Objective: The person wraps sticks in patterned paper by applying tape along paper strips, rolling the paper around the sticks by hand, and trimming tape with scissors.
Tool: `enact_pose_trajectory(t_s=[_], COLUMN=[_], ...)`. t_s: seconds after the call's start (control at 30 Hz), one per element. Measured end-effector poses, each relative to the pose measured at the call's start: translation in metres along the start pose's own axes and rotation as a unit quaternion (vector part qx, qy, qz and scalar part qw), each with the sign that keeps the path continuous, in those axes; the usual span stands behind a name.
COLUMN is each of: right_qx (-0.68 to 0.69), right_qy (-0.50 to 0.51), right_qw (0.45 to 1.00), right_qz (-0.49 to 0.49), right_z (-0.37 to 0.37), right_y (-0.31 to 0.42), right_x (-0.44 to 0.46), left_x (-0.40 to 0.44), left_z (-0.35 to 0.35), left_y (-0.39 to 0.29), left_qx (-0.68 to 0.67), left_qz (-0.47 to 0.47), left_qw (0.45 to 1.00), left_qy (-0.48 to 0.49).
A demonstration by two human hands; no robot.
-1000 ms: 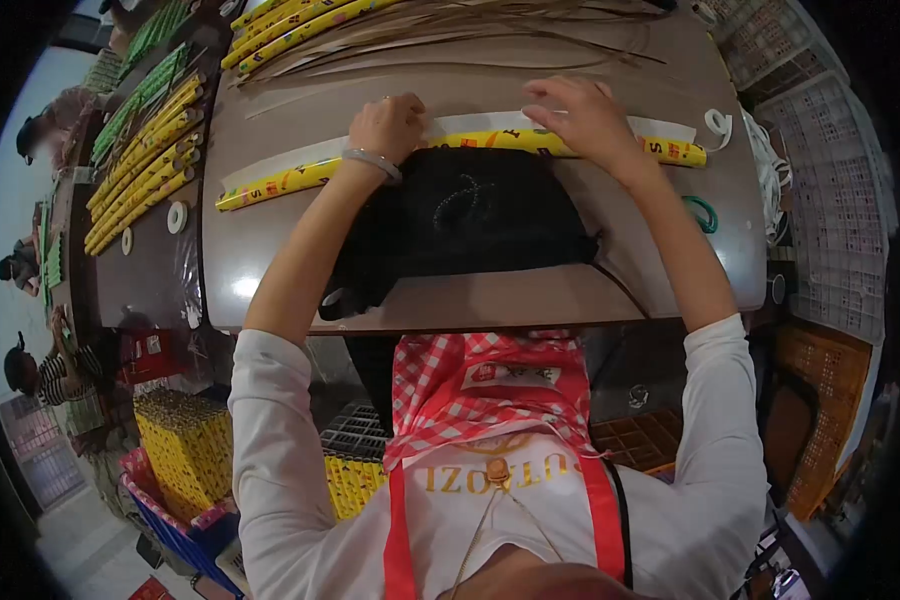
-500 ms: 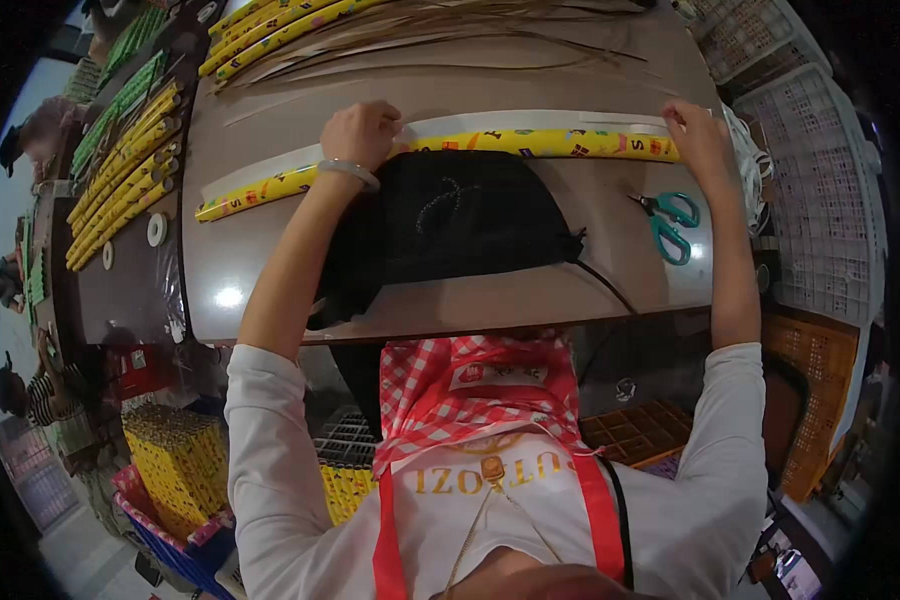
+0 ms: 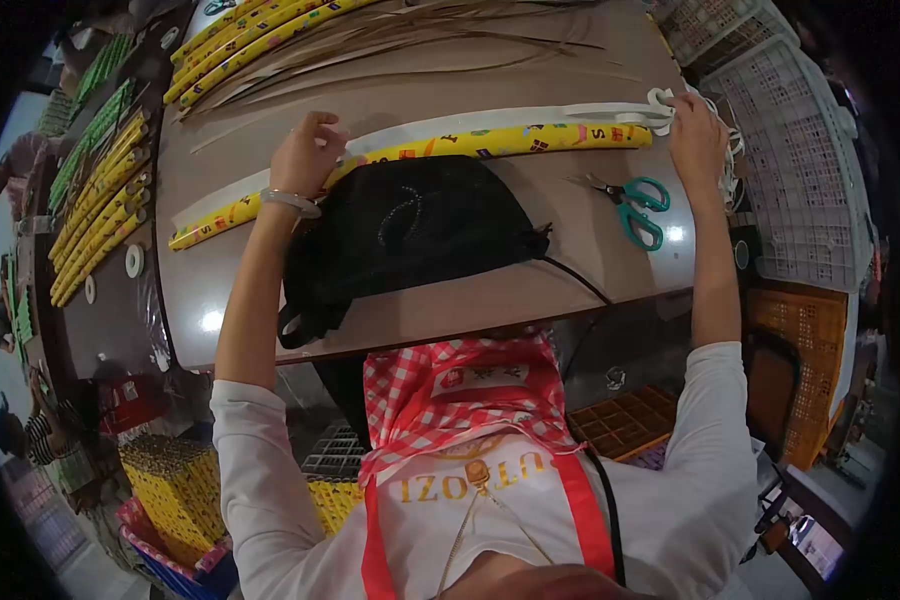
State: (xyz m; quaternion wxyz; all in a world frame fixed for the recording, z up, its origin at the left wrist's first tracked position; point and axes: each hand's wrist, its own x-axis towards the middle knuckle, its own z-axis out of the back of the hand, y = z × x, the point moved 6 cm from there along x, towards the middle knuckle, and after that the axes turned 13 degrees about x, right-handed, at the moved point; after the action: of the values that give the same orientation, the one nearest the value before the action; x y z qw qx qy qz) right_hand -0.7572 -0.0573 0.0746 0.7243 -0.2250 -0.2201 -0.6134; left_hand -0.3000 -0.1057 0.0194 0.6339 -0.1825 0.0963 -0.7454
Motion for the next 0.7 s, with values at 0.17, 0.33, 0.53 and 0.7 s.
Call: enact_pose_trajectory(t_s=[0.17, 0.33, 0.53, 0.7], right_qx=[0.211, 0.333, 0.328, 0.357], right_qy=[0.032, 0.179, 0.313, 0.391], right_qw=[0.976, 0.920, 0.888, 0.844], right_qz=[0.047, 0.108, 0.073, 0.081], right_z=[0.020, -0.006, -0.038, -0.048], right_y=[0.069, 0.120, 0.132, 0.140], right_x=[0.012, 0.011, 0.014, 0.020], left_x=[0.003, -0.010, -0.053, -0.066], left_z=[-0.001, 0.036, 0.074, 0.061], left_y=[0.013, 0.033, 0.070, 0.090], left_qx=[-0.138, -0.244, 0.034, 0.190], left_qz=[0.022, 0.083, -0.031, -0.083], left_qw=[0.990, 0.964, 0.999, 0.973], left_qy=[0.005, -0.068, 0.009, 0.099])
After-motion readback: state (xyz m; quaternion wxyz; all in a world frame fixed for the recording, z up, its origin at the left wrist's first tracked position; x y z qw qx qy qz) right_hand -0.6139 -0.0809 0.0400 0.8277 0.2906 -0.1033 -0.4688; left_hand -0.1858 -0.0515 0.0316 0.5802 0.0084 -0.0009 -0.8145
